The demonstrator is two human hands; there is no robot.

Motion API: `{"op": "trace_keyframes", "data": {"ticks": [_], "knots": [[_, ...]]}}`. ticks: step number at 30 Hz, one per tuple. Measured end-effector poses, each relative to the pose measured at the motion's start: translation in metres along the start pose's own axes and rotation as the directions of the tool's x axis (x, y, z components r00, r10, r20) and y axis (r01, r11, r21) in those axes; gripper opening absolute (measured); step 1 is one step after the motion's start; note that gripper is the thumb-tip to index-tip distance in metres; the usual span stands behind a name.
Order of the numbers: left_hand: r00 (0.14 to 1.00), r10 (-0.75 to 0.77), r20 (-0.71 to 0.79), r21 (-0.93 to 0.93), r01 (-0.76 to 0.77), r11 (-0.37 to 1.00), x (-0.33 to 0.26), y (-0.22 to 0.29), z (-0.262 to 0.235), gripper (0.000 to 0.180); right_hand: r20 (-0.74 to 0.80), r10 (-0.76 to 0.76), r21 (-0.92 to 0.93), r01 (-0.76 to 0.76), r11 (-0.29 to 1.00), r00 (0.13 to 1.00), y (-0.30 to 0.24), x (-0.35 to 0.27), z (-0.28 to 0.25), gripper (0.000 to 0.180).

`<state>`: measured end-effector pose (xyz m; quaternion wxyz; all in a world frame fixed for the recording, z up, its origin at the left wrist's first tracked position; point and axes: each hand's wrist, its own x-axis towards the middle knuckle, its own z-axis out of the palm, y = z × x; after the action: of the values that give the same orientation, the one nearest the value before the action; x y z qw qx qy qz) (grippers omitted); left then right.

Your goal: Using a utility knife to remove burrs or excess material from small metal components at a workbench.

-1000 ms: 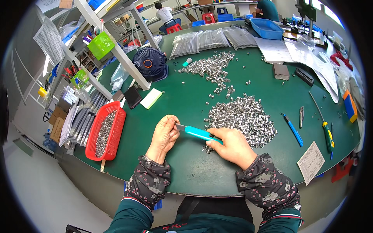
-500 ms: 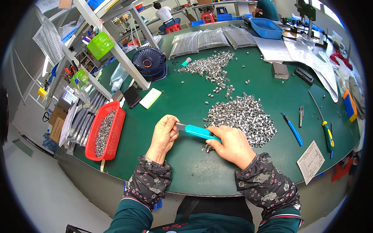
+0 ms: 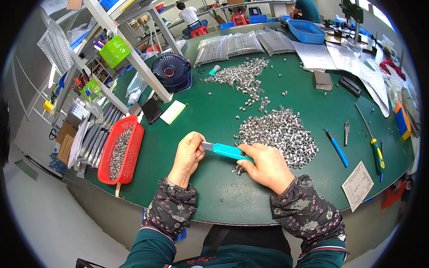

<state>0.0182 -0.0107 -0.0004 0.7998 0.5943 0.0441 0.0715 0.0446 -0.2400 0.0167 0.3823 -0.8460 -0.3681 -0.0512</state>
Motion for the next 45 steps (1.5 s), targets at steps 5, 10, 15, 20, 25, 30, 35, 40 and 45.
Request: {"op": "trace_keyframes", "data": {"ticks": [5,10,15,20,25,30,35,40,45], "knots": [[1.000,-0.001,-0.014,0.038,0.001,0.999,-0.001,0.001,0.001,0.030,0.010,0.009,-0.014,-0.009,1.000,1.000,-0.001,-0.001,-0.001,0.031],[1.000,-0.004,-0.022,0.111,0.007,0.994,-0.001,0.003,0.001,0.032,0.006,-0.006,-0.019,0.006,1.000,1.000,-0.001,-0.001,0.000,0.031],[0.999,-0.030,-0.028,0.120,0.034,0.992,-0.002,0.003,0.000,0.034,-0.001,-0.014,-0.020,0.014,1.000,1.000,0.000,-0.001,0.001,0.031],[0.997,-0.048,-0.052,0.147,0.055,0.988,-0.003,0.004,0.000,0.035,0.010,-0.021,-0.024,0.021,0.999,1.000,0.000,-0.001,0.001,0.031],[0.996,-0.063,-0.059,0.157,0.072,0.985,-0.001,0.007,0.004,0.040,0.029,-0.027,-0.043,0.028,0.999,0.999,0.000,-0.001,-0.001,0.032],[0.994,-0.109,0.017,0.170,0.104,0.980,0.000,0.007,-0.001,0.042,0.032,-0.040,-0.048,0.042,0.998,0.999,-0.001,-0.001,-0.002,0.031],[0.984,-0.174,0.045,0.174,0.164,0.971,-0.002,0.012,-0.004,0.042,0.003,-0.090,-0.076,0.090,0.993,0.996,-0.003,0.000,-0.003,0.031],[0.965,-0.255,0.057,0.193,0.240,0.951,-0.003,0.016,-0.002,0.039,-0.029,-0.176,-0.152,0.170,0.974,0.984,-0.001,0.000,-0.006,0.034],[0.946,-0.320,0.045,0.202,0.305,0.931,-0.005,0.019,0.000,0.037,-0.031,-0.256,-0.249,0.241,0.938,0.966,-0.002,0.001,-0.011,0.036]]}}
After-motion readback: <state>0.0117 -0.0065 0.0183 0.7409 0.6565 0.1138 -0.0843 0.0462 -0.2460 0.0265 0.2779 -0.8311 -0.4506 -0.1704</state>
